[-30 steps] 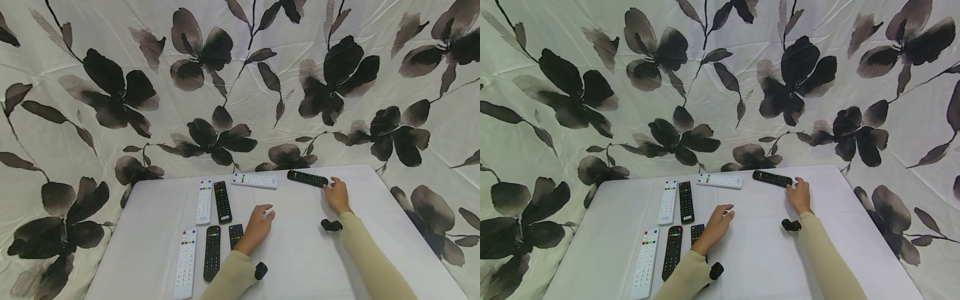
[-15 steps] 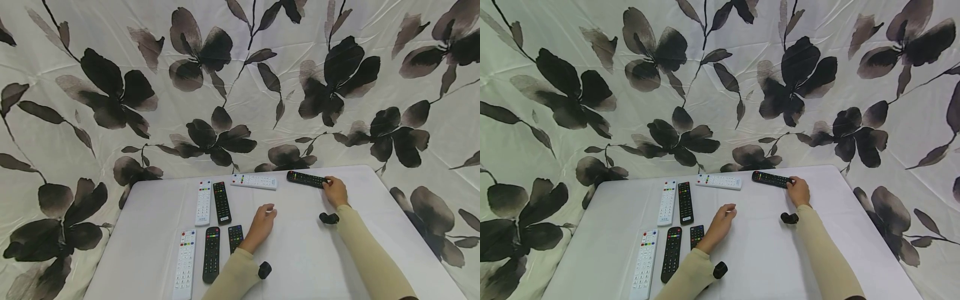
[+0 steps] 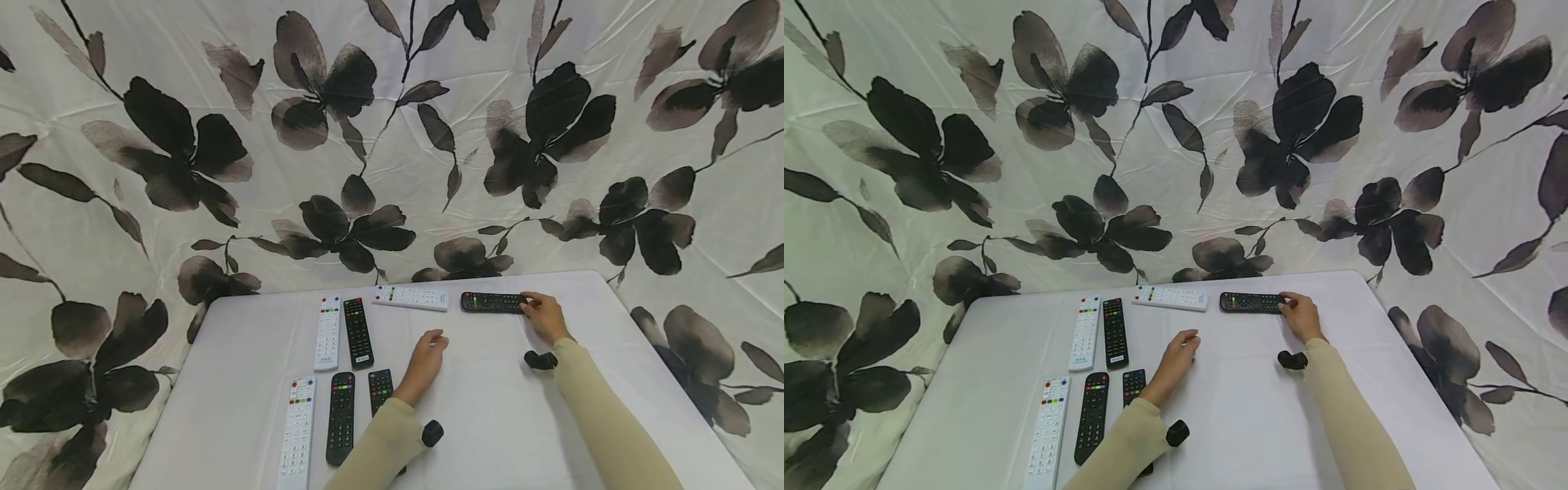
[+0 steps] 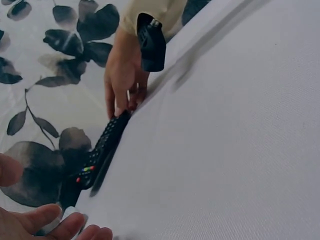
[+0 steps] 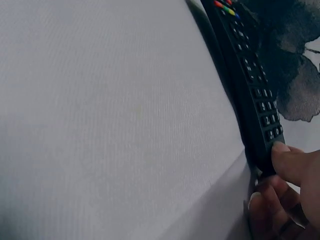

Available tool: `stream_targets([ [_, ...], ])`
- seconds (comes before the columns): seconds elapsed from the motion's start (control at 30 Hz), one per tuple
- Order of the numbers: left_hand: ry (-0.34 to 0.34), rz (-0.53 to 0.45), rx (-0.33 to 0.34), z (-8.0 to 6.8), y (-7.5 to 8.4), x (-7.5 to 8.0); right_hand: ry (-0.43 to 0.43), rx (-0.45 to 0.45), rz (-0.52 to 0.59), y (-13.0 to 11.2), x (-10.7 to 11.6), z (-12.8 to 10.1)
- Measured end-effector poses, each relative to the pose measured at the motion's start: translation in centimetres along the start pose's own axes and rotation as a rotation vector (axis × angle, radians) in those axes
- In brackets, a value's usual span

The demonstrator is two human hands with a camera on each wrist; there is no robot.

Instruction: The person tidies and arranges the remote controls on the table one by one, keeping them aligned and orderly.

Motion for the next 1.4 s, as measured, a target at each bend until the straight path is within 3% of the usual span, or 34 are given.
stream_targets([
  [0.47,-0.054,-0.108,0.025,0.7,-0.2,-1.6,-0.080,0.166,-0.019,-0.4,-0.3,-0.9],
  [0.73,-0.043,-0.120,0.057,1.1,-0.3,-2.6,-0.110,0.135,-0.013,-0.5,-0.7,-1.7],
  [1.1,-0.086,-0.109,0.058,1.3,-0.4,-3.6,-0.120,0.105,0.023,-0.7,-1.2,-3.0],
  [1.4,-0.143,-0.131,0.047,1.3,-0.3,-3.9,-0.117,0.134,0.037,-0.8,-2.2,-4.1],
])
Point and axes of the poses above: each hand's wrist, its own z-axis towards the middle knuckle, its own x-axis out of the back of the hand, y = z × x, the point moved 6 cm from there along z, towards the middle knuckle, and after that the axes turned 15 degrees about z, right-handed, at the moved point
